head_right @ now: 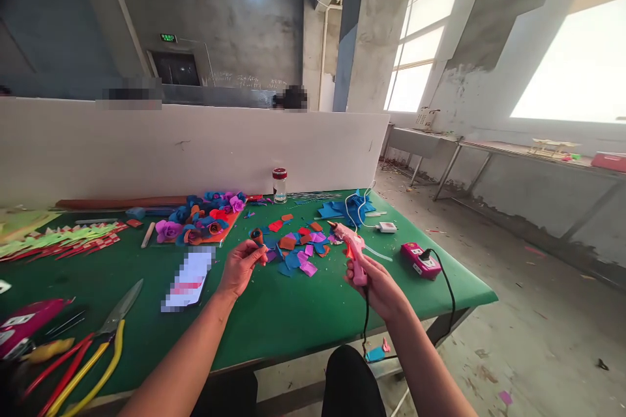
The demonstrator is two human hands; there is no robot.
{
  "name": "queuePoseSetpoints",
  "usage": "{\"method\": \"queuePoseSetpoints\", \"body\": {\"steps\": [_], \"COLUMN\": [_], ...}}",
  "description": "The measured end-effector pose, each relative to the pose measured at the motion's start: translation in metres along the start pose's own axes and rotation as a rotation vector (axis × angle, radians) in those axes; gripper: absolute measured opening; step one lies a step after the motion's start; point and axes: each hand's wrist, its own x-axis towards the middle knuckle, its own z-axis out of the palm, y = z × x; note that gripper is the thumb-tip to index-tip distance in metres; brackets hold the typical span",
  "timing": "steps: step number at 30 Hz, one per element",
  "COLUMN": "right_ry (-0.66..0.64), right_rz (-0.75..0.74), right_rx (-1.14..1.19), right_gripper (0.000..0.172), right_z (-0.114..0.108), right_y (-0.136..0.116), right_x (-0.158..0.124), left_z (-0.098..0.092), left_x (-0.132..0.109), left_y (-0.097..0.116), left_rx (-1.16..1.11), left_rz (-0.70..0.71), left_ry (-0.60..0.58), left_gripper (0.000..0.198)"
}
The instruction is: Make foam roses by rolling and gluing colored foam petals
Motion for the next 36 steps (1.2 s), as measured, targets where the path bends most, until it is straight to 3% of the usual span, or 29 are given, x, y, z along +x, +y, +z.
{"method": "queuePoseSetpoints", "body": {"steps": [3, 11, 23, 30, 36], "right_ry": [-0.046, -0.168, -0.034, -0.011, -0.012], "right_rz": [-0.026, -0.326, -0.755, -0.974, -1.012], "right_rx": [0.021, -0.331, -0.884, -1.023, -1.051], "right_gripper": [0.034, 0.042, 0.016, 0.022, 0.026], "right_z": [0.021, 0.064, 0.09, 0.096, 0.094], "right_y": [0.004, 0.016, 0.044, 0.055, 0.06], "right_x": [-0.004, -0.006, 0.002, 0.004, 0.007], "left_z": [0.001, 0.003, 0.003, 0.001, 0.001], "left_x": [-0.001, 0.0, 0.001, 0.002, 0.002], "left_y": [0.0, 0.004, 0.003, -0.001, -0.002], "left_rx": [0.002, -0.068, -0.155, -0.154, -0.153], "left_rz": [-0.006, -0.078, -0.129, -0.13, -0.123], "left_ry": [-0.008, 0.038, 0.069, 0.076, 0.065], "left_gripper": [0.024, 0.028, 0.032, 0.035, 0.034]}}
